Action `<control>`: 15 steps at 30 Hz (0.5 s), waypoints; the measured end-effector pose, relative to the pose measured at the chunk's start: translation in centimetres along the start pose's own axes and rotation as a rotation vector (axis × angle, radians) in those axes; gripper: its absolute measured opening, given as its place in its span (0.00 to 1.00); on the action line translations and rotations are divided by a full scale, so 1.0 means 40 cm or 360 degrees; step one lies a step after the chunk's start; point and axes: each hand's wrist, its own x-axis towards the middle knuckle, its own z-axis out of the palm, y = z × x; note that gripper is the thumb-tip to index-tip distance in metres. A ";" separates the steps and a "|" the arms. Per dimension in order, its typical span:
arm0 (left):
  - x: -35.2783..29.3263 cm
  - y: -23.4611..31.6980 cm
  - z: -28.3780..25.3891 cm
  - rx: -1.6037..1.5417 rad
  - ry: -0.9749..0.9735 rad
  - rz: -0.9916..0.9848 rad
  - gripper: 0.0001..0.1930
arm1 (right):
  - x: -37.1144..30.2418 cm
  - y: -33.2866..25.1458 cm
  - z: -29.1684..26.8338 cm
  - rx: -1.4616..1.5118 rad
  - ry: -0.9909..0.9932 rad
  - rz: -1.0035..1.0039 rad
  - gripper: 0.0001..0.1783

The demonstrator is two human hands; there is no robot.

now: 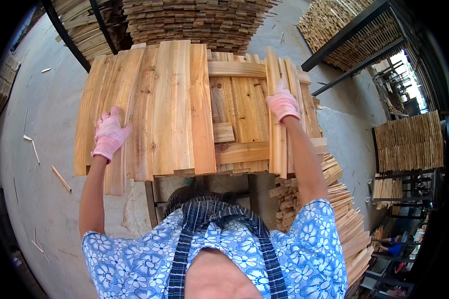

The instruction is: The person repeatedly picks up stacks of wooden planks from a metal rack and places them onto a growing pile on the floor. The person wears pink gloves and handles the wood by hand, lifting and moving the stacks multiple times.

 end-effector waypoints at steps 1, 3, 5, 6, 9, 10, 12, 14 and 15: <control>0.023 0.015 0.004 -0.0053 0.0087 0.0043 0.40 | 0.016 0.038 -0.015 0.0111 -0.0089 -0.0035 0.49; 0.054 0.034 0.018 -0.0202 0.0158 0.0030 0.42 | 0.036 0.114 -0.041 0.0282 -0.0064 0.0035 0.46; 0.069 0.039 0.026 -0.0129 0.0188 0.0018 0.44 | 0.046 0.150 -0.052 0.0431 0.0062 -0.0237 0.41; 0.071 0.038 0.026 -0.0165 0.0212 0.0018 0.45 | 0.044 0.148 -0.045 0.0503 0.0105 -0.0349 0.39; 0.052 0.035 0.004 -0.0085 0.0102 0.0064 0.46 | 0.031 0.047 0.033 0.1702 -0.0423 -0.0319 0.37; 0.043 0.037 -0.010 -0.0142 0.0077 0.0095 0.43 | 0.024 -0.005 0.072 0.2134 -0.0528 -0.0512 0.34; 0.019 0.053 -0.040 -0.0125 0.0059 0.0072 0.43 | 0.010 -0.125 0.169 0.1629 -0.0189 -0.0825 0.33; 0.000 0.076 -0.064 -0.0095 0.0083 0.0050 0.42 | 0.009 -0.188 0.227 0.1334 0.0028 -0.0882 0.28; -0.007 0.080 -0.076 -0.0076 0.0133 0.0054 0.42 | 0.007 -0.211 0.246 0.1263 0.0034 -0.0775 0.25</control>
